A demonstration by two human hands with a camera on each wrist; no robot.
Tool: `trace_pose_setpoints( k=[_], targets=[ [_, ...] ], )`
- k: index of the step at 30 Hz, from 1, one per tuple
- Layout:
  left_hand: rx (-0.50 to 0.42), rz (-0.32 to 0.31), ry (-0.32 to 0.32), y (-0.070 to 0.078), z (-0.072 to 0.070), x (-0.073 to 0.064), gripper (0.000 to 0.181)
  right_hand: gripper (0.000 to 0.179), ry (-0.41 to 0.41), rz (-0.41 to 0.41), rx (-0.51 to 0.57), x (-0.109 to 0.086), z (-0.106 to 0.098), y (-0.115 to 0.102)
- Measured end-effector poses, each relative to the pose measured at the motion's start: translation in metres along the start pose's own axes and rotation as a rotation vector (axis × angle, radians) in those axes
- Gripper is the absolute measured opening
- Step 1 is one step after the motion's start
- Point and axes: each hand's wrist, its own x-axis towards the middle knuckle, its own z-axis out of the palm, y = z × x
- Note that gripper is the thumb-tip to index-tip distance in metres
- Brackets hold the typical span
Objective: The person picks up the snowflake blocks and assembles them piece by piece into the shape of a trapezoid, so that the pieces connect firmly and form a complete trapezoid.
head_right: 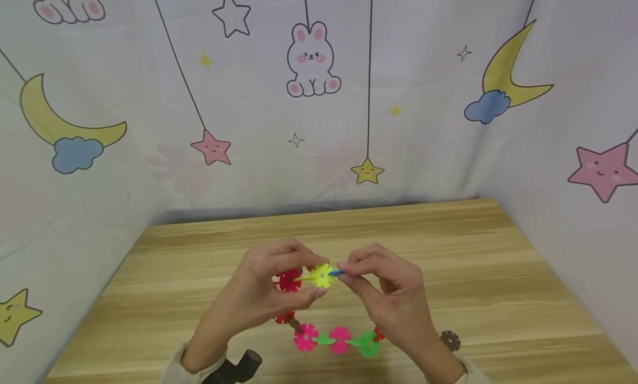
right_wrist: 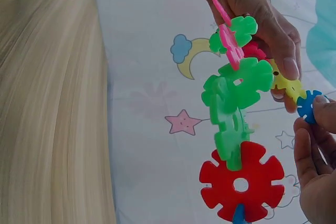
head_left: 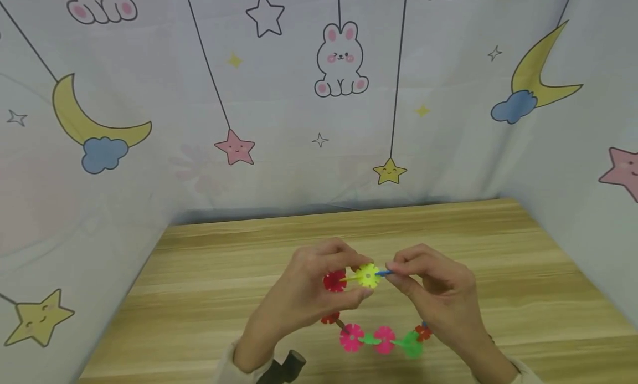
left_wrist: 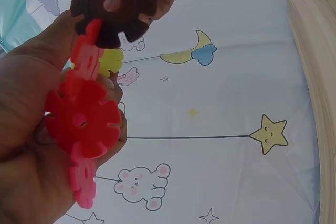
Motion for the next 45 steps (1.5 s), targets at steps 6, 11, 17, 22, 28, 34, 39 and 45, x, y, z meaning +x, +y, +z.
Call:
trace_pose_setpoints(
  k=[6,11,17,22,28,34,39,45],
  targets=[
    [-0.017,0.015,-0.001,0.001,-0.001,0.000,0.031,0.028,0.007,0.048,0.032,-0.002,0.001,-0.003],
    [-0.022,-0.007,-0.038,-0.002,-0.002,0.002,0.032,0.027,-0.006,0.099,-0.038,-0.001,-0.001,-0.005],
    [-0.009,-0.029,-0.037,-0.001,0.001,0.004,0.034,0.031,0.021,0.256,-0.208,-0.001,-0.001,-0.012],
    [-0.007,0.031,0.031,0.000,0.006,0.006,0.015,0.029,0.044,0.365,-0.293,-0.002,0.001,-0.016],
    [-0.030,0.034,0.031,0.001,0.007,0.007,0.009,0.025,0.007,0.424,-0.300,-0.002,-0.003,-0.021],
    [-0.033,0.008,0.019,0.003,0.006,0.006,0.008,0.023,0.043,0.433,-0.328,-0.005,-0.023,-0.032],
    [-0.026,-0.019,-0.012,0.000,0.005,0.004,0.007,0.021,0.092,0.493,-0.368,-0.014,-0.042,-0.037],
    [-0.015,-0.010,-0.012,-0.002,0.005,0.002,0.004,0.023,0.140,0.568,-0.491,-0.032,-0.063,-0.044]
  ],
)
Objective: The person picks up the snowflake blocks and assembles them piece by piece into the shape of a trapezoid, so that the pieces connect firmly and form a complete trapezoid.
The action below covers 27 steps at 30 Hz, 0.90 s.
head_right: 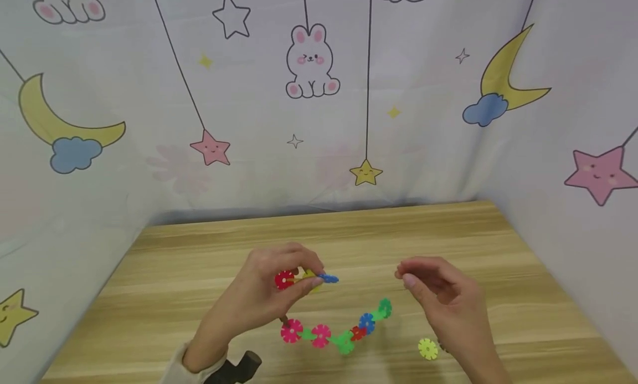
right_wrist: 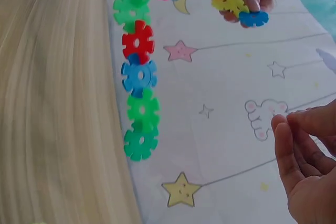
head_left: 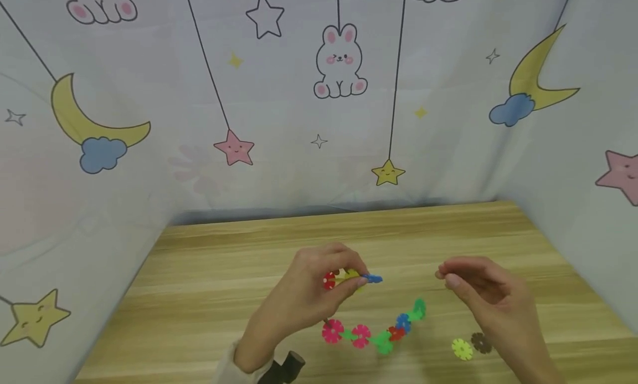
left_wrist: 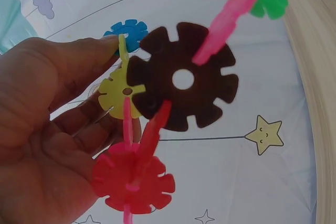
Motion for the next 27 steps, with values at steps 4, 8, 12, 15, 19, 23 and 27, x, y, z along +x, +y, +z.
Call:
trace_pose_setpoints(
  k=[4,8,12,15,19,23,27],
  targets=[
    [0.013,-0.009,0.014,-0.001,0.001,0.000,0.002,0.026,0.053,0.000,-0.048,-0.007,-0.017,0.024],
    [0.011,-0.024,0.018,-0.004,0.002,0.000,0.003,0.033,0.063,0.010,-0.064,-0.016,-0.034,0.053],
    [0.009,-0.018,0.022,-0.005,0.003,0.001,0.004,0.039,0.003,0.062,-0.241,-0.031,-0.049,0.077],
    [0.010,-0.018,0.027,-0.005,0.003,0.001,0.008,0.041,-0.073,0.101,-0.384,-0.043,-0.054,0.093],
    [0.019,-0.020,0.029,-0.006,0.004,0.001,0.004,0.046,-0.153,0.134,-0.511,-0.057,-0.057,0.109],
    [0.029,-0.014,0.029,-0.005,0.005,0.002,0.005,0.055,-0.172,0.083,-0.540,-0.066,-0.060,0.121],
    [0.029,-0.017,0.021,-0.005,0.006,0.002,0.011,0.062,-0.147,-0.079,-0.630,-0.067,-0.059,0.129]
  ],
)
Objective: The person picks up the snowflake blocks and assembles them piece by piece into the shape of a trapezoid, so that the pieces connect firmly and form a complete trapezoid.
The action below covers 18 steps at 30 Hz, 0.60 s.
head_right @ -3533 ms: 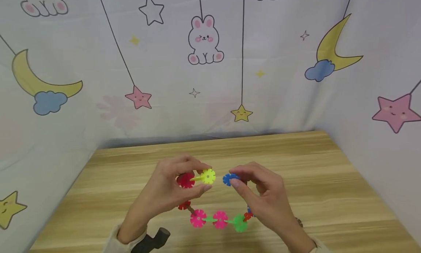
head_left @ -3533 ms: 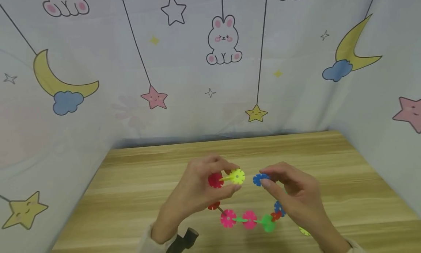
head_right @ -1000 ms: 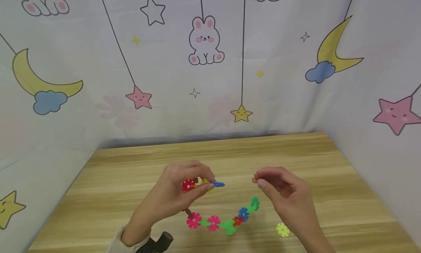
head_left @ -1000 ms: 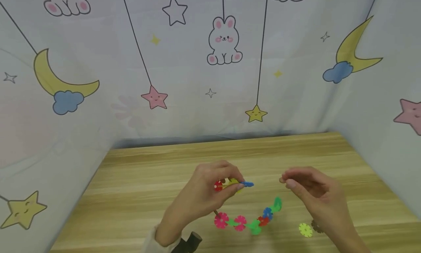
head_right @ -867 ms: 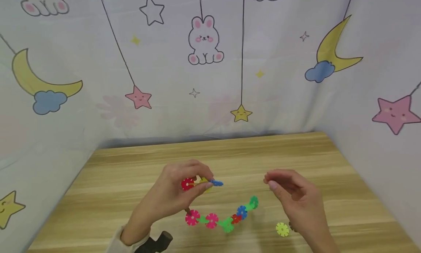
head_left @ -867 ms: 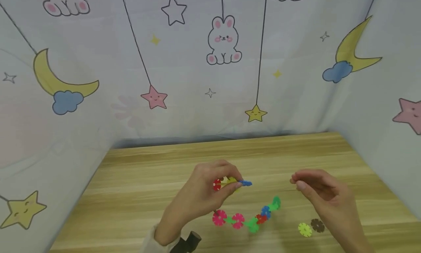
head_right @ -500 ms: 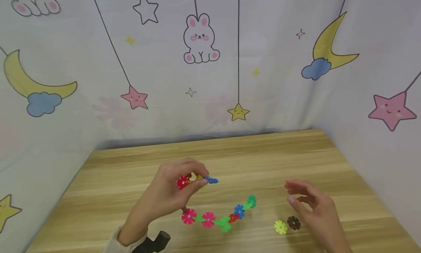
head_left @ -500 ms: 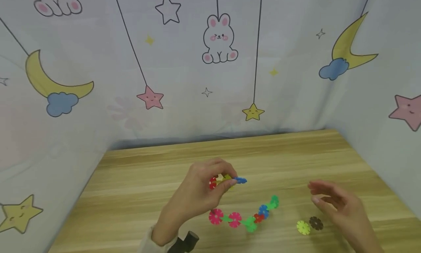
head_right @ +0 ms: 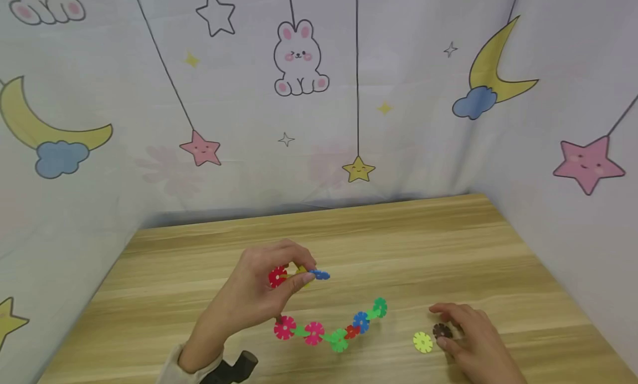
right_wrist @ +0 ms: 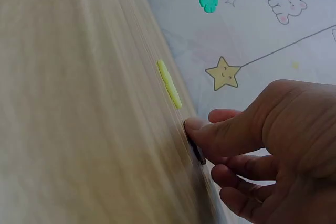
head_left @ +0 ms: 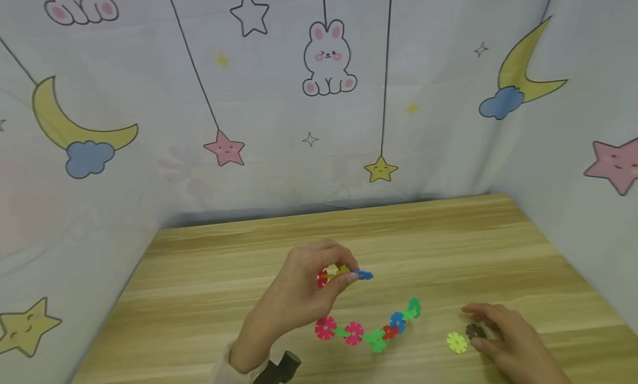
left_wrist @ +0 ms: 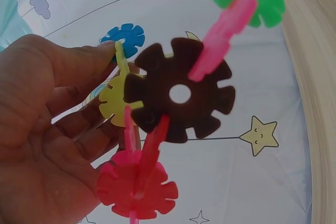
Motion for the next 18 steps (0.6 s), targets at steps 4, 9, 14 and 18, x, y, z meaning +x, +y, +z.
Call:
trace_pose_setpoints(
  k=[4,9,14,18],
  targets=[
    [-0.005,-0.004,-0.005,0.000,-0.001,-0.001,0.010,0.061,0.015,-0.042,-0.078,0.002,0.003,-0.002],
    [-0.007,-0.006,-0.008,-0.002,-0.003,-0.003,0.009,0.058,0.000,0.001,0.026,0.003,0.005,-0.008],
    [-0.009,-0.002,-0.007,-0.001,-0.004,-0.003,0.010,0.042,-0.018,0.045,0.098,0.009,0.002,-0.022],
    [-0.011,0.005,-0.005,0.000,-0.006,-0.003,0.008,0.031,-0.030,0.134,0.120,0.018,-0.004,-0.042]
  ],
)
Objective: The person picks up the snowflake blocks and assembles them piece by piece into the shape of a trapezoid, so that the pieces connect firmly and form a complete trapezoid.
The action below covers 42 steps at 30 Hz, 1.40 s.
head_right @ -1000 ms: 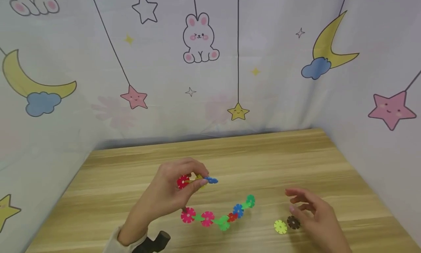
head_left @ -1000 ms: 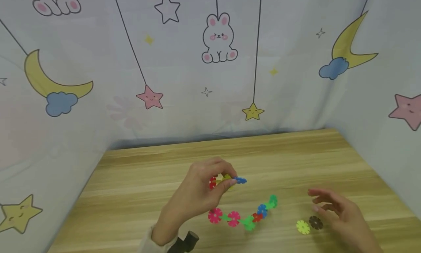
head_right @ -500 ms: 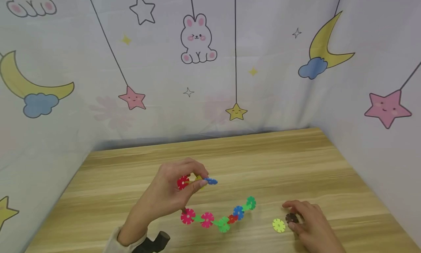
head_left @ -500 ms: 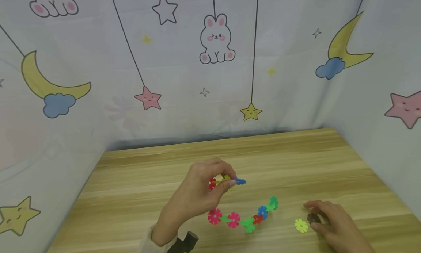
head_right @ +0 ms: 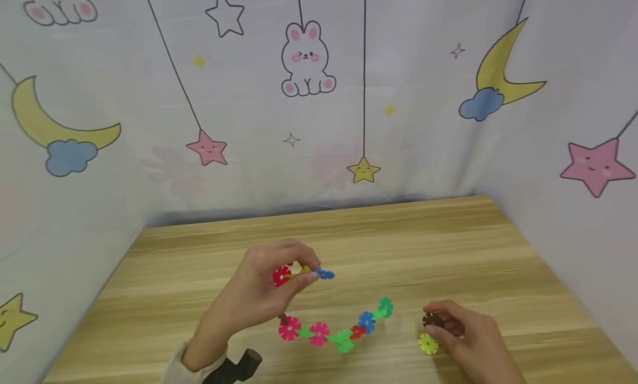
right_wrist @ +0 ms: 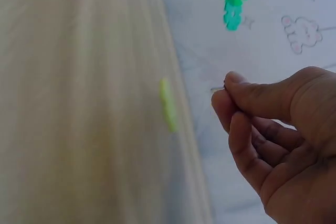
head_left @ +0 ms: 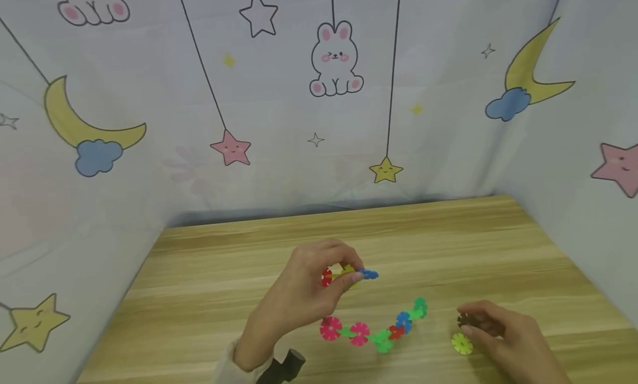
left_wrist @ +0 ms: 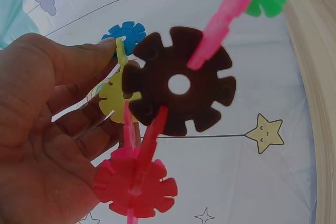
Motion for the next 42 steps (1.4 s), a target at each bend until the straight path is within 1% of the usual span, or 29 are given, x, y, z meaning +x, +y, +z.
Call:
trace_pose_setpoints(
  k=[2,3,8,10,14,17,23,27,30,35,40,42],
  targets=[
    [0.001,0.000,0.004,0.000,-0.001,0.001,0.007,0.029,-0.004,0.015,0.033,0.005,-0.003,-0.011],
    [0.000,-0.001,0.007,0.000,-0.001,0.001,0.006,0.029,-0.006,0.010,0.050,0.008,-0.005,-0.016],
    [0.010,-0.007,0.016,0.000,-0.003,0.001,0.003,0.031,0.011,-0.093,0.117,0.023,-0.011,-0.040],
    [0.011,-0.009,0.018,0.000,-0.003,0.001,0.004,0.032,0.003,-0.106,0.122,0.029,-0.014,-0.050],
    [0.007,-0.009,0.021,0.000,-0.005,0.001,0.004,0.035,-0.023,-0.105,0.143,0.040,-0.018,-0.069],
    [0.004,-0.009,0.022,0.000,-0.006,0.001,0.003,0.034,-0.019,-0.137,0.174,0.047,-0.018,-0.081],
    [0.006,-0.009,0.021,0.001,-0.005,0.001,0.008,0.035,-0.007,-0.255,0.254,0.057,-0.012,-0.096],
    [0.014,-0.007,0.023,0.001,-0.004,0.000,0.010,0.037,-0.020,-0.320,0.277,0.063,-0.010,-0.102],
    [0.017,-0.004,0.026,0.002,-0.005,0.000,0.011,0.036,-0.038,-0.336,0.288,0.068,-0.010,-0.108],
    [0.023,0.007,0.030,0.003,-0.008,0.000,0.010,0.034,-0.098,-0.332,0.391,0.078,-0.009,-0.124],
    [0.019,0.006,0.038,0.003,-0.010,-0.002,0.011,0.034,-0.120,-0.399,0.481,0.085,-0.006,-0.142],
    [0.015,0.003,0.037,0.003,-0.010,-0.002,0.011,0.034,-0.122,-0.392,0.493,0.086,-0.006,-0.147]
  ],
)
